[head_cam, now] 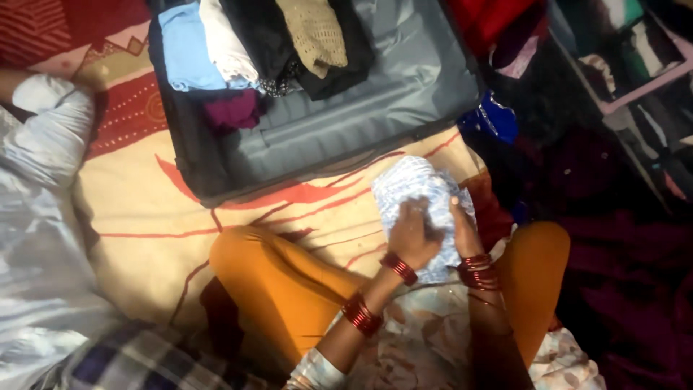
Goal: The person sits on a bed and folds clothes one at a time, smoothing each garment on their lap before placing it into an open suitcase. Folded clothes including a white shirt, a patterned top, a knit garment, and a long printed dress are arranged inside the suitcase alongside already folded items.
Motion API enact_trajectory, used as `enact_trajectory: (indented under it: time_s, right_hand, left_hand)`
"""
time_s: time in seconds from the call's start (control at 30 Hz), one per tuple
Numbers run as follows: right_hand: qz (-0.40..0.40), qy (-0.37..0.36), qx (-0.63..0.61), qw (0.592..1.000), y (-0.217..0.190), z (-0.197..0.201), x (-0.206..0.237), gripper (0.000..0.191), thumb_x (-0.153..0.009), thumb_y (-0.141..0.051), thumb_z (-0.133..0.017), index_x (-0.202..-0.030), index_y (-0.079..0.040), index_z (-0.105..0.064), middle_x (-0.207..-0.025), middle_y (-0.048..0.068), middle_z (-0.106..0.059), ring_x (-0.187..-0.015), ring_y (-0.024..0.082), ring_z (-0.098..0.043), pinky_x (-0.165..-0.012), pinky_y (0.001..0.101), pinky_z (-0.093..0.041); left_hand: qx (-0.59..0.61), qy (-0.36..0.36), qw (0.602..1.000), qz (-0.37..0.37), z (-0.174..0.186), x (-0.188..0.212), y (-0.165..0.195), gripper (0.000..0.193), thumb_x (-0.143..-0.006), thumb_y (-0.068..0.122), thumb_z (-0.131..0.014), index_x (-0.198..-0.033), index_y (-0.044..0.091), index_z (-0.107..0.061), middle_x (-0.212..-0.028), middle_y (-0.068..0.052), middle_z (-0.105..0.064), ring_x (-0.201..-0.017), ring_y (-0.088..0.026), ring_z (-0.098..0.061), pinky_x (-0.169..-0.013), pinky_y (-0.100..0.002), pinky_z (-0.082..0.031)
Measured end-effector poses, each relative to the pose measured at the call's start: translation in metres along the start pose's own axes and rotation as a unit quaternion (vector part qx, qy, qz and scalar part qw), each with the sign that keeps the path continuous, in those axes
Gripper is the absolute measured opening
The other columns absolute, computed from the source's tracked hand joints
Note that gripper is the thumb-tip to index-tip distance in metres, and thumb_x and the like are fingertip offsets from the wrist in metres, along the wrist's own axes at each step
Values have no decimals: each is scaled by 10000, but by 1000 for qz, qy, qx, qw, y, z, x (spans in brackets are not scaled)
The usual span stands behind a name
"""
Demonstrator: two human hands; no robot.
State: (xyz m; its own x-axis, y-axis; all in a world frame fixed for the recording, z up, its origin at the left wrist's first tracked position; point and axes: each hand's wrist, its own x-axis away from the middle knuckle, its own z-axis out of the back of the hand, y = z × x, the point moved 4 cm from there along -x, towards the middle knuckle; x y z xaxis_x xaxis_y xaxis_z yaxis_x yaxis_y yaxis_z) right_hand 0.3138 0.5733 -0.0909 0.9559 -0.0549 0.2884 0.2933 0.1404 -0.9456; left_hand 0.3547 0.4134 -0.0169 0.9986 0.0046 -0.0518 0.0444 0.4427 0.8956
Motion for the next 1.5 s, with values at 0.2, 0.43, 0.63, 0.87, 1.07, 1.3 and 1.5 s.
enact_trajectory:
  time_s: [0.2,0.43,0.63,0.87,1.07,1.3,1.5]
  right_hand:
    - [-71,-22,164,984,-22,29,-2,619,-841,-508,-743,-1205,-7,-741,-1106,155,-776,-1029,243,-706,-922,373,-518]
    - [221,119,310,917,-18,37,-11,712,-831,-422,-855,-1367,-12,-626,-1233,242,-674,-1115,371,-634,-951,420,-488]
    - [-47,-16,63,997,5,30,-35,706,-791,-393,-815,-1327,8,-589,-1106,101,-709,-995,216,-665,-878,359,-525]
    - [-175,-114,-13,978,-1,28,-40,566,-831,-306,-794,-1268,30,-665,-1049,88,-705,-930,199,-656,-803,364,-527]
    - [-75,-143,-65,985,2,17,-47,537,-819,-216,-774,-1291,-9,-623,-1097,65,-696,-987,173,-652,-828,341,-530]
    - [-156,-72,-120,978,19,22,-22,545,-855,-229,-736,-1331,0,-606,-1115,108,-706,-973,235,-676,-811,365,-542]
    - [-157,-66,-189,967,12,23,-3,564,-880,-243,-696,-1371,5,-570,-1132,157,-699,-924,260,-699,-767,383,-575]
  left_hand:
    - [125,-121,983,-57,-34,20,-15,644,-812,130,-744,-1390,11,-487,-1421,-202,-522,-1251,-338,-593,-990,-412,-520]
    - [217,-65,973,52,-41,20,-66,338,-914,89,-660,-1249,70,-620,-1118,-50,-717,-1002,-155,-707,-889,-305,-573]
    - [135,55,981,130,-7,-4,-87,237,-892,123,-699,-1115,90,-626,-972,-51,-725,-884,-174,-709,-817,-311,-560]
    - [151,23,978,143,-2,-44,-81,285,-897,201,-761,-1112,84,-617,-1011,-47,-711,-938,-183,-708,-850,-318,-553]
    - [228,-35,968,100,29,-21,-106,262,-925,167,-709,-1139,70,-591,-1086,-39,-681,-1014,-142,-673,-864,-308,-555]
    - [286,21,931,224,69,23,-177,410,-914,220,-737,-1217,56,-513,-1014,-34,-669,-920,-141,-636,-792,-310,-533]
    - [332,-72,914,222,64,18,-162,660,-923,387,-736,-1387,72,-388,-1231,-82,-611,-1108,-161,-617,-943,-315,-522]
